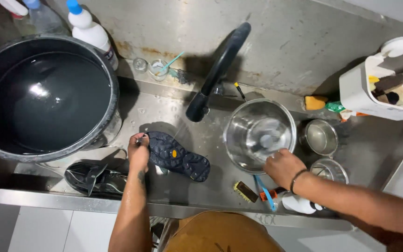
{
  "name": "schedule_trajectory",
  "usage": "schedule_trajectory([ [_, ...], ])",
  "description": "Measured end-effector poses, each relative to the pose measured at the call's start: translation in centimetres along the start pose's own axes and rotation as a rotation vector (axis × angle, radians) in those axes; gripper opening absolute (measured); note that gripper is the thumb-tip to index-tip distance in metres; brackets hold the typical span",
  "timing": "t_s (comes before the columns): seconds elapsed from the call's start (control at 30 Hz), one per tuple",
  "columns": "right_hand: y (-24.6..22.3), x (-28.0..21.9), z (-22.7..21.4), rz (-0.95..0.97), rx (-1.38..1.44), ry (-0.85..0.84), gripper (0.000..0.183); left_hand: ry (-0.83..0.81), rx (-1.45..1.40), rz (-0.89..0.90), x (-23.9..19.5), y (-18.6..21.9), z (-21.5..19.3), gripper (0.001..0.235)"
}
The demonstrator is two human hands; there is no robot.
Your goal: The person washes a dark-colored shoe in a stainless steel sink. They use a small brush to scrub the shoe's surface and rinse it under running water. The person also handles a metal bowl, pouring water from it into the sink.
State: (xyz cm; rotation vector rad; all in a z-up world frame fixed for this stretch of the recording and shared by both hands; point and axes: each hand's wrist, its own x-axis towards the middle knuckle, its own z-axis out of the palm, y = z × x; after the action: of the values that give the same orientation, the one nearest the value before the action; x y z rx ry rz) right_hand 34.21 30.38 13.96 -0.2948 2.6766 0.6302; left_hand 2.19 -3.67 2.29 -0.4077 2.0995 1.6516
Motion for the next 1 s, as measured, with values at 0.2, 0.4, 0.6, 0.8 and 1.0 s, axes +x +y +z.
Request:
schedule_trajectory([
  [0.2, -2.7, -1.6, 3.8, 0.042, 0.13, 0.112, 0.006, 0.016, 0.064, 0.022, 1.0, -0.8, -0.4, 0.025],
  [0.4, -3.7, 0.7, 7.2, 0.058, 0.156, 0.589, 0.013, 0.028, 0.059, 0.055, 0.8, -0.5, -0.4, 0.025],
  [0.6, -2.7, 1.8, 5.0, -0.013, 0.076, 0.573, 0.021, 0.073, 0.032, 0.078, -0.3, -1.1, -0.9, 0.025],
  [0.8, -1.8, 3.3, 3.2, -0.06, 0.012, 0.646, 0.023, 0.157, -0.024, 0.101, -1.1, -2.2, -1.8, 0.024],
  [1.0, -1.4, 4.8, 3.0, -0.093, 0.082, 0.742, 0.024, 0.234, -0.078, 0.114, 0.4, -4.3, -2.7, 0.022],
])
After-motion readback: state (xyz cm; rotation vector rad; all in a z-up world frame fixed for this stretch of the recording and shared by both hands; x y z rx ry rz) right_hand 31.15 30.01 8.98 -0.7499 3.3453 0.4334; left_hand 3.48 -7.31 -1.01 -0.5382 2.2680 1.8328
